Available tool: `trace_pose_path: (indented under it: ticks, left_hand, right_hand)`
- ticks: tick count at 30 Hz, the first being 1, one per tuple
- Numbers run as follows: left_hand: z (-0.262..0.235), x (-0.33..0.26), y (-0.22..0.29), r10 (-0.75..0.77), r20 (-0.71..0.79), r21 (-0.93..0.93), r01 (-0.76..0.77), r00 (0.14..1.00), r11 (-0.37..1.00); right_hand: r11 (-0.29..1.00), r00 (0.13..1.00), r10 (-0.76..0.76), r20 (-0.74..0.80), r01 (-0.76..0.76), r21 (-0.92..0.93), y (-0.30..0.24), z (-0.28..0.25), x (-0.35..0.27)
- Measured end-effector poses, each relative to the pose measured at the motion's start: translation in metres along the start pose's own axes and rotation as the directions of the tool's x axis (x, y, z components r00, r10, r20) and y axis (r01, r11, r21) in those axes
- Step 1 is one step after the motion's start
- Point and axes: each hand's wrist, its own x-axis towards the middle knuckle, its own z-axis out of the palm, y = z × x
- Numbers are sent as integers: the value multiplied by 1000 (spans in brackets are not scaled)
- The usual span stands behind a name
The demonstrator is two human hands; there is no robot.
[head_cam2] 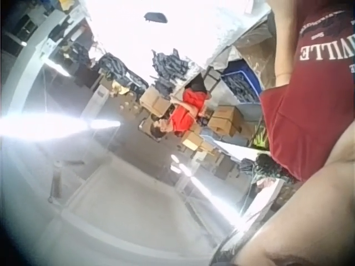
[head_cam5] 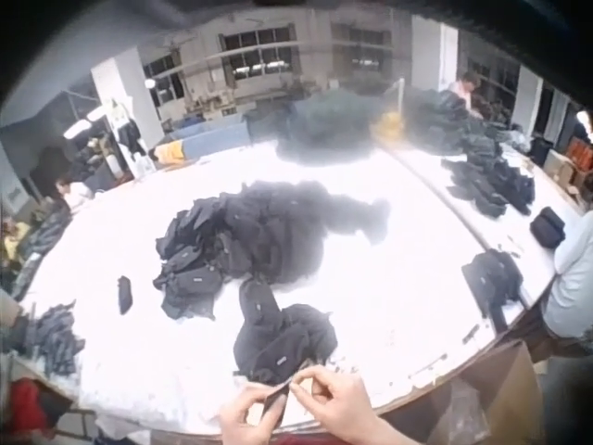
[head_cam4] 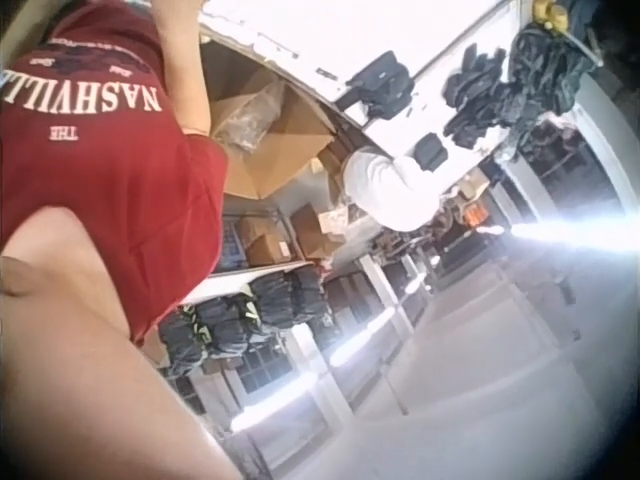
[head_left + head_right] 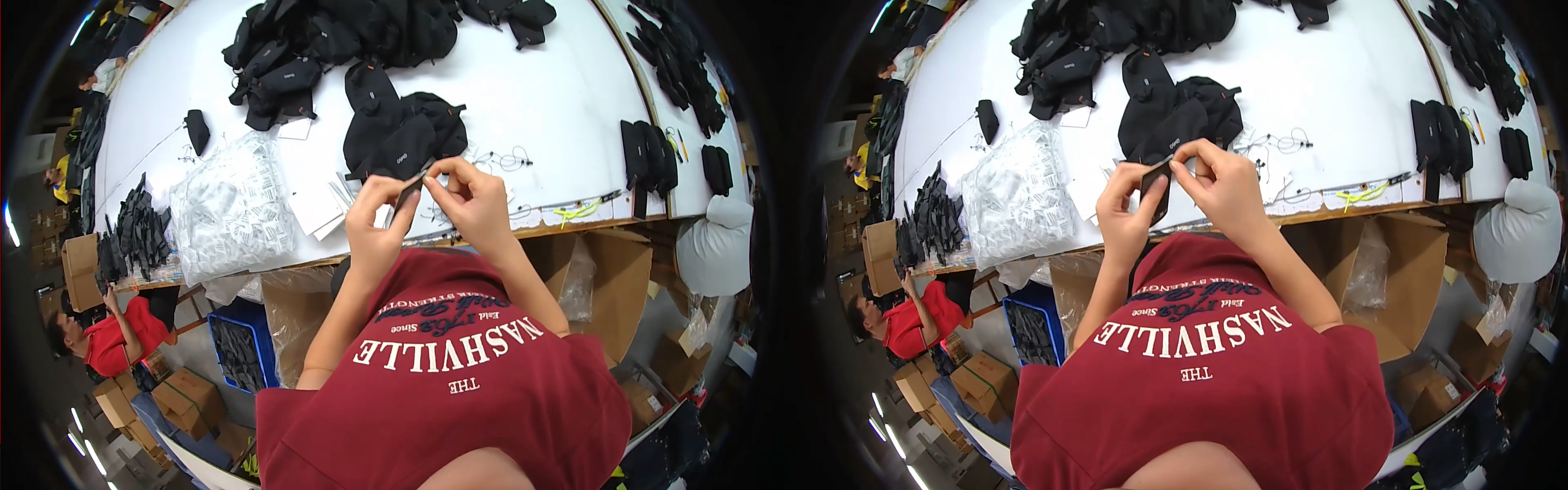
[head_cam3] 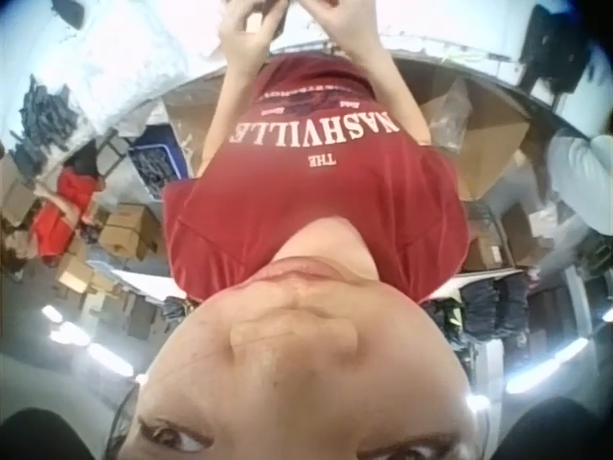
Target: Inserting small instruction cards or tags into black fabric pouches.
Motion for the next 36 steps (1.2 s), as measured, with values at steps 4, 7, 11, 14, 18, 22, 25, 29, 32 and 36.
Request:
trace_pose_path:
  ticks: [4,7,11,14,18,22,25,29,32,36]
  left_hand:
    - [6,-7,5,-112,130,-69,121,985,990]
    - [9,-6,3,-323,277,-269,396,905,878]
    - [33,-13,-15,-353,507,-321,552,786,770]
    - [46,-14,-20,-354,501,-334,553,790,763]
    - [66,-9,-18,-356,451,-365,533,818,763]
    - [84,3,-15,-383,356,-369,504,852,781]
    - [88,16,-31,-363,314,-177,429,877,886]
    - [19,37,-128,-81,88,785,-19,993,620]
    - [-33,28,-164,-276,-33,992,65,961,109]
    - [-46,27,-163,-147,134,987,-120,980,103]
  right_hand:
    - [930,972,171,161,-213,300,17,-19,-7]
    - [872,935,203,290,-307,380,25,-41,-9]
    - [947,920,150,363,-239,216,34,-60,-12]
    - [939,891,199,408,-293,181,37,-74,-7]
    - [858,820,227,526,-424,290,49,-88,2]
    - [672,701,294,650,-635,381,64,-98,7]
    - [678,641,303,705,-665,312,76,-108,13]
    - [708,674,348,652,-645,289,80,-113,19]
    - [711,687,335,645,-633,305,90,-113,24]
    - [707,699,330,634,-628,324,84,-113,28]
